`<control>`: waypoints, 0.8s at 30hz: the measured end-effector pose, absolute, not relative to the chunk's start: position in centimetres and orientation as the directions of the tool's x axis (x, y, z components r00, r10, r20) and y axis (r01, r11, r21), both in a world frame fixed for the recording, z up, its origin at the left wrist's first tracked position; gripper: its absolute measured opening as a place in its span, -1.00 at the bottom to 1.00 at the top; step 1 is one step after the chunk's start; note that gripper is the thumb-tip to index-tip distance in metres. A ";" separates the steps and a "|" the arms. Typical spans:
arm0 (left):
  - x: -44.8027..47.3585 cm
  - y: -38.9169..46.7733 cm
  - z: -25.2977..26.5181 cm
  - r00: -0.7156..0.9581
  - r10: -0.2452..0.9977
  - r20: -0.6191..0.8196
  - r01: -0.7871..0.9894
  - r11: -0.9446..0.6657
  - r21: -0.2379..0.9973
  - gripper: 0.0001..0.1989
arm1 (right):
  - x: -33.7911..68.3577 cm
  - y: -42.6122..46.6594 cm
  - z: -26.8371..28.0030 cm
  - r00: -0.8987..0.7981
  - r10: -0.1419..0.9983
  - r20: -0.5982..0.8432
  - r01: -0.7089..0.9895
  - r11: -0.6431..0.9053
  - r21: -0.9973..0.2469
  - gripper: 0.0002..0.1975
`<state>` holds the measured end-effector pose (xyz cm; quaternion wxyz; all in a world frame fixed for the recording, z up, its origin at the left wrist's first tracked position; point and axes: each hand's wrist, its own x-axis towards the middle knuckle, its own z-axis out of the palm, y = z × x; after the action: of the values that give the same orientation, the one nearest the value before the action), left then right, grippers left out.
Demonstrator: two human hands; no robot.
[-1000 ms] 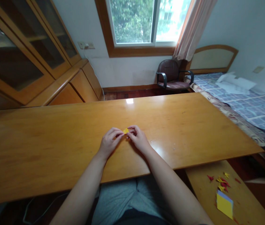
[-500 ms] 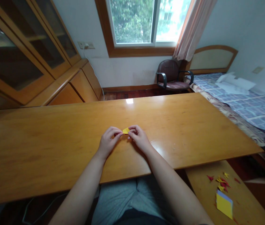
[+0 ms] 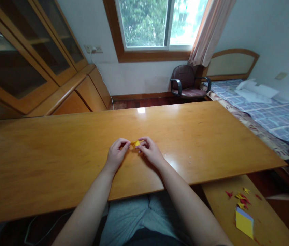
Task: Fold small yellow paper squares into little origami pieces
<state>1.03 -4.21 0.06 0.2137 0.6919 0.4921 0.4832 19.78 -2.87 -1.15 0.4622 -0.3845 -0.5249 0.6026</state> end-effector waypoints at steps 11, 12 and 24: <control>1.1 -4.5 0.6 0.110 0.883 0.457 0.454 -0.454 0.767 -0.81 | 19.9 -2.9 -1.0 -0.271 0.963 0.002 -0.152 -0.041 -0.988 -0.67; 1.0 -4.5 0.5 0.100 0.880 0.464 0.453 -0.456 0.766 -0.81 | 20.0 -2.9 -1.0 -0.267 0.964 -0.002 -0.157 -0.045 -0.987 -0.67; 1.2 -3.9 -0.2 0.112 0.927 0.359 0.366 -0.375 0.852 -0.83 | 20.0 -2.6 -1.3 -0.236 0.972 0.014 -0.169 -0.027 -0.985 -0.82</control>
<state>1.20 -3.89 -0.18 0.2986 0.6833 0.4728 0.4694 19.97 -2.65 -1.33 0.4763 -0.3939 -0.5097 0.5985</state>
